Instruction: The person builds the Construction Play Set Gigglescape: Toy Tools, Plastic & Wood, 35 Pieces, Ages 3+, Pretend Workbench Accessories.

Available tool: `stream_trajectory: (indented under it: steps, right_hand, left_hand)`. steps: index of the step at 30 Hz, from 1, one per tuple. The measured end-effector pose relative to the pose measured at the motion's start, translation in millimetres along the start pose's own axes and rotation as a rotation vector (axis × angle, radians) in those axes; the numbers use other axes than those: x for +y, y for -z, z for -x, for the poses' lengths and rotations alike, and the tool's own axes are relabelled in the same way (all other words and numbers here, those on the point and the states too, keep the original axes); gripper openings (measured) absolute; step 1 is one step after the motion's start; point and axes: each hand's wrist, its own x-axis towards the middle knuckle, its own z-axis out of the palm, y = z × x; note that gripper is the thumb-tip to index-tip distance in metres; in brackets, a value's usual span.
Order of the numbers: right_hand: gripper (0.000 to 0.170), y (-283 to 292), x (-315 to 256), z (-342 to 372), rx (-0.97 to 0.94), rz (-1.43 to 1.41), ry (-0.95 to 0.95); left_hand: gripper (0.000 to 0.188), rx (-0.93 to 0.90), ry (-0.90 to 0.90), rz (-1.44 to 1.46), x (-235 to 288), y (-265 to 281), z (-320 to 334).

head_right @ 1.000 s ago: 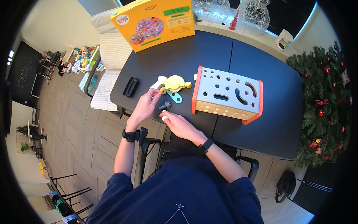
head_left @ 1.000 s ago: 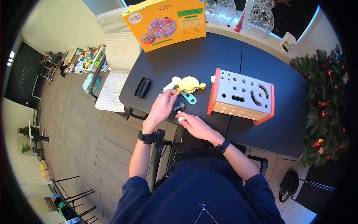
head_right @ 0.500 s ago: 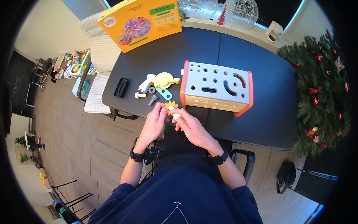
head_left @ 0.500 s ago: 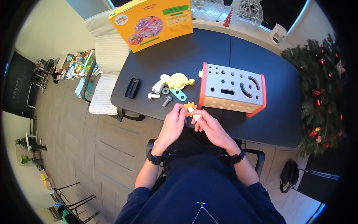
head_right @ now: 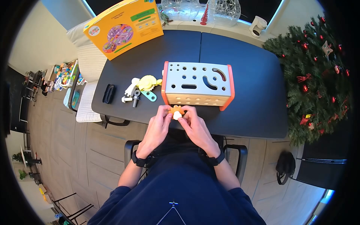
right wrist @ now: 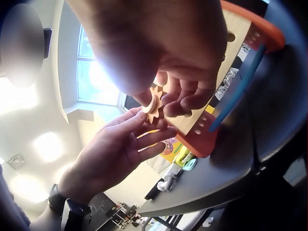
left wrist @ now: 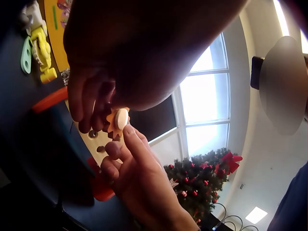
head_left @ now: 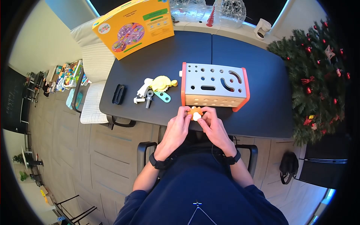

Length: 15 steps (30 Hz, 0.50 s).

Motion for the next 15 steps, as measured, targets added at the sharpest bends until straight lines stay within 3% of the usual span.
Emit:
stream_trajectory:
  steps: [4, 12, 15]
  right_hand:
    - [0.047, 2, 26, 1, 0.124, -0.04, 0.111]
    - [0.031, 11, 28, -4, 0.158, -0.028, 0.185]
    - [0.028, 13, 26, -6, 0.159, -0.034, 0.172]
  left_hand:
    - [0.021, -0.113, -0.018, -0.08, 13, 0, -6]
    - [0.022, -0.096, -0.211, -0.142, 23, -3, -17]
    - [0.037, -0.076, -0.321, -0.245, 18, -1, -22]
